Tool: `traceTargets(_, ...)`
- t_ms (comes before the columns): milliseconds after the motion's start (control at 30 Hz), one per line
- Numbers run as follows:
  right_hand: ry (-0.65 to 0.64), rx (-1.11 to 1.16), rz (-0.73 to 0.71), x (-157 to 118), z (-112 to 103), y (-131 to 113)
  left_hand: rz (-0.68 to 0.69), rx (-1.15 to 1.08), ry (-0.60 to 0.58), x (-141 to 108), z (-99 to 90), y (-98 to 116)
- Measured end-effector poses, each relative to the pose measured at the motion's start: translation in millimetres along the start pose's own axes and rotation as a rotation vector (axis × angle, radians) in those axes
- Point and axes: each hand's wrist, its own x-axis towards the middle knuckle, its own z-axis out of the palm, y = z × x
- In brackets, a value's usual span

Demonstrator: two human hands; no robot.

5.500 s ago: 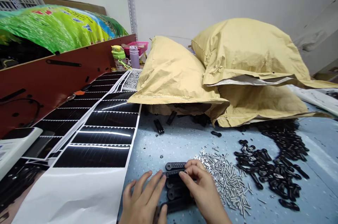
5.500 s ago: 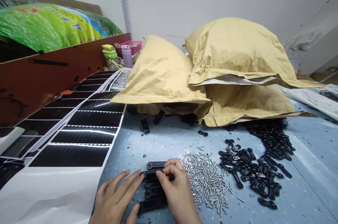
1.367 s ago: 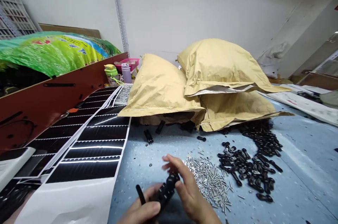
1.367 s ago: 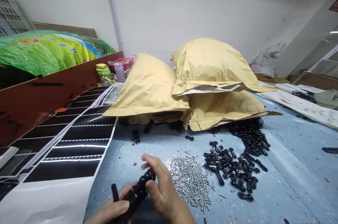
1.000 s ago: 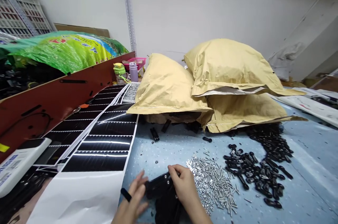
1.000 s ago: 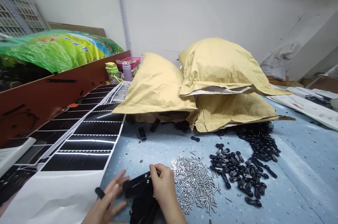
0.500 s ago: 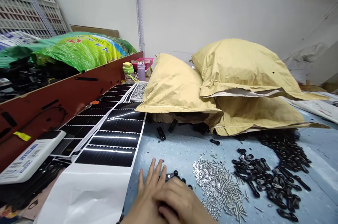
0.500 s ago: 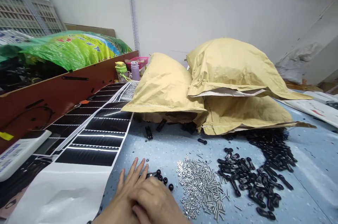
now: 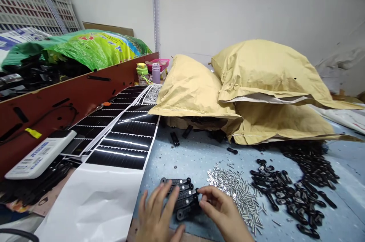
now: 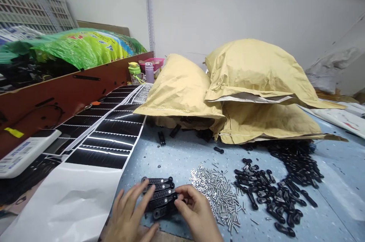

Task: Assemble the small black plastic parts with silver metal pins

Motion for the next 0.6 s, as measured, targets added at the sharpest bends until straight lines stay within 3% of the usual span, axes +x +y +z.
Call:
traceTargets(133, -0.024, 0.005, 0.07, 2.0, 11.1, 4.9, 0.185, 0.034, 0.011, -16.8, -7.2, -2.1)
traceTargets(300, 0.029, -0.143, 0.036, 3.2, 20.7, 11.4, 0.386, 0.098, -0.061, -11.5, -19.8, -7.2)
traceTargets(600, -0.009, 0.033, 0.094, 2.8, 18.8, 18.4, 0.375, 0.049, -0.136, -9.3, -30.0, -6.6)
